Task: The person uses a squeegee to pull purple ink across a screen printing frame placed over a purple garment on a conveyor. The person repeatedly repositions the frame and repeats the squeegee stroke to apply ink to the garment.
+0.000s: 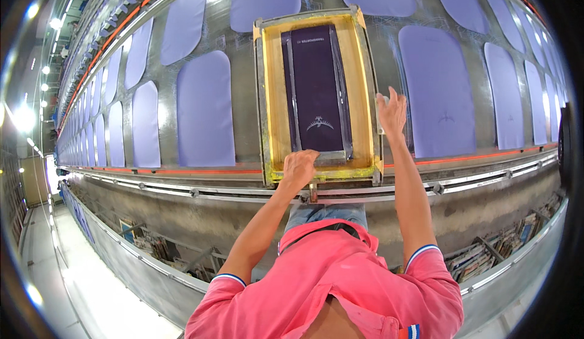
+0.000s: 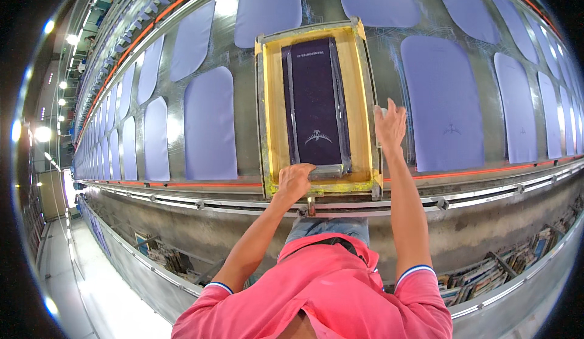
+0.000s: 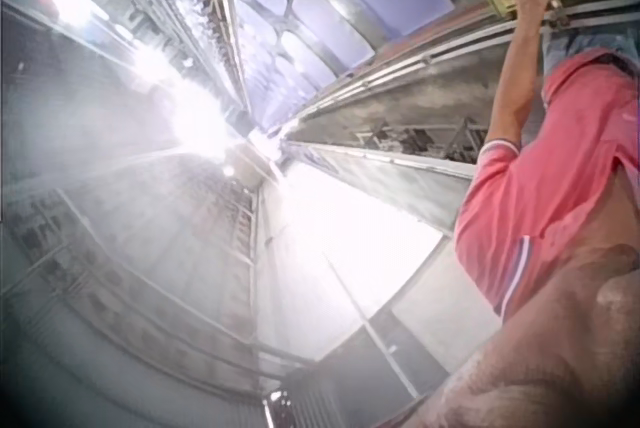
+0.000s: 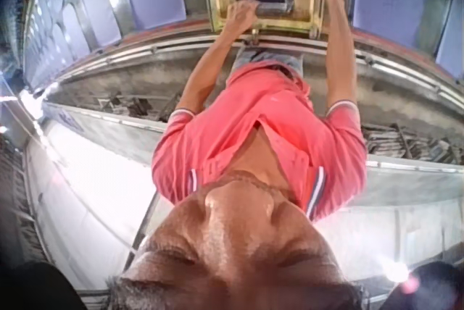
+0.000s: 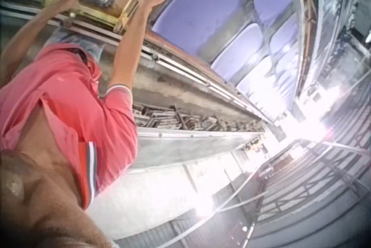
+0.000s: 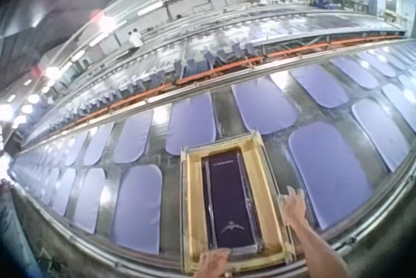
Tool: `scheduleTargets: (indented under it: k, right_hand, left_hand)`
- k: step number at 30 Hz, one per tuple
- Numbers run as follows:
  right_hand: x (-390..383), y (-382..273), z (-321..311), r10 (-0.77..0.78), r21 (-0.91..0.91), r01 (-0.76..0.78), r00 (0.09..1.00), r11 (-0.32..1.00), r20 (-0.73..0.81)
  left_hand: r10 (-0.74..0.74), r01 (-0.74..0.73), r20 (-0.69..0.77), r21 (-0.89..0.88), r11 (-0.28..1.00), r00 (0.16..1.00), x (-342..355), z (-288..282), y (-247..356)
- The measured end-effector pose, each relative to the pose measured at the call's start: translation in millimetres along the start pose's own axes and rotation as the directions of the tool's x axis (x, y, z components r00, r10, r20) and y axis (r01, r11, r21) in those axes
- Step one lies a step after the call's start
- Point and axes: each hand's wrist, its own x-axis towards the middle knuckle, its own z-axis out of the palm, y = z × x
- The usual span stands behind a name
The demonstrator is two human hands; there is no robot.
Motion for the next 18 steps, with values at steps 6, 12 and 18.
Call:
scheduleTargets:
  k: [6,12,18]
  right_hand:
    - [22.3,12.9,14.2,0.051,0.133,-0.045,0.998,0.99,-0.041]
    - [0.1,-42.4,-20.4,0.051,0.377,-0.014,0.995,0.926,-0.087]
    - [-64.3,-166.9,30.4,-0.017,0.501,0.082,0.991,0.862,-0.133]
  left_hand:
    - [0.032,-0.032,-0.006,-0.022,0.999,0.999,-8.2,-2.6,-0.6]
    - [0.068,-0.081,-0.113,-0.107,0.991,0.991,-29.1,-32.2,-23.8]
    - [0.056,-0.078,-0.27,-0.074,0.994,0.961,-86.7,-89.2,-117.2]
